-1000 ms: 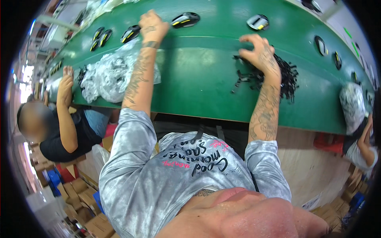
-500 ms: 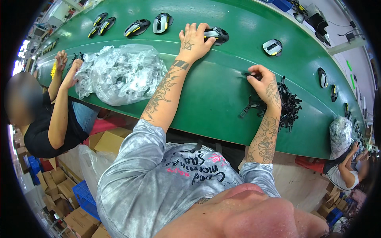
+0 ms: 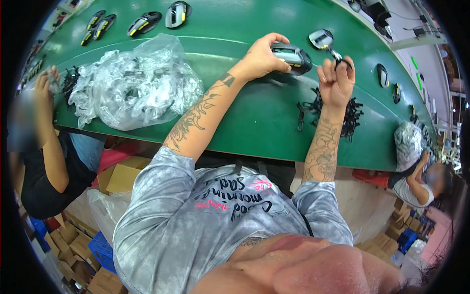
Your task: The recorder is assembling computer mice on a factory conveyor belt, attaching components and placing them in plastic bags.
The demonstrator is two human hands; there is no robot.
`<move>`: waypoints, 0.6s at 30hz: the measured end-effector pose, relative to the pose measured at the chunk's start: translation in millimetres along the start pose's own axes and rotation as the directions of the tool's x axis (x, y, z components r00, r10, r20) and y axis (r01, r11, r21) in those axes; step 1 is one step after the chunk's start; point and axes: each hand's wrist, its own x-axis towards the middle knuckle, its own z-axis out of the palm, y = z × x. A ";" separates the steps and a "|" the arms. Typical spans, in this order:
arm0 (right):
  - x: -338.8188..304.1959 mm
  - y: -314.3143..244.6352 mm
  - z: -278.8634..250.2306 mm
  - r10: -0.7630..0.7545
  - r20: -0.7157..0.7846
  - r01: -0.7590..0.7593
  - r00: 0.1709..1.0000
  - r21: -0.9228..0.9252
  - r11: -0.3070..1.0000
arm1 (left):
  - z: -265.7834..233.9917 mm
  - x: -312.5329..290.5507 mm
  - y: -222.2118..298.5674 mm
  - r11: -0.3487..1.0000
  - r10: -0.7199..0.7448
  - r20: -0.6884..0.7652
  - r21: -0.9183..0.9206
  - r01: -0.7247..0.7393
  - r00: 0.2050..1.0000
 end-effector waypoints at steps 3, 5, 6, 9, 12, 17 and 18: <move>18.2 13.5 28.1 0.041 0.066 -0.025 0.997 -0.231 0.973 | 10.4 -0.9 -11.6 0.987 0.077 -0.030 0.147 -0.072 0.997; 20.6 21.3 29.8 0.062 0.005 -0.056 0.998 -0.352 0.934 | 18.1 -4.0 -1.1 0.995 -0.041 0.006 -0.096 0.042 0.999; 20.2 26.0 30.7 0.061 0.008 -0.054 0.998 -0.353 0.934 | 14.5 -4.0 -2.8 0.995 -0.038 0.005 -0.096 0.038 0.999; 10.6 41.9 14.0 -0.025 -0.123 -0.013 0.992 -0.303 0.953 | 2.5 -0.9 -7.9 0.930 -0.073 0.170 -0.345 0.129 0.983; 10.0 38.0 -0.1 -0.057 -0.142 -0.040 0.988 -0.603 0.796 | -1.3 7.3 -11.5 0.821 -0.091 0.227 -0.534 0.202 0.970; 9.5 30.2 -1.1 0.089 -0.186 -0.195 0.978 -0.687 0.700 | -1.0 5.6 -16.9 0.868 -0.151 0.219 -0.438 0.236 0.964; 9.5 28.6 -2.4 0.088 -0.194 -0.198 0.977 -0.684 0.702 | 1.3 4.2 -16.2 0.893 -0.145 0.169 -0.402 0.203 0.975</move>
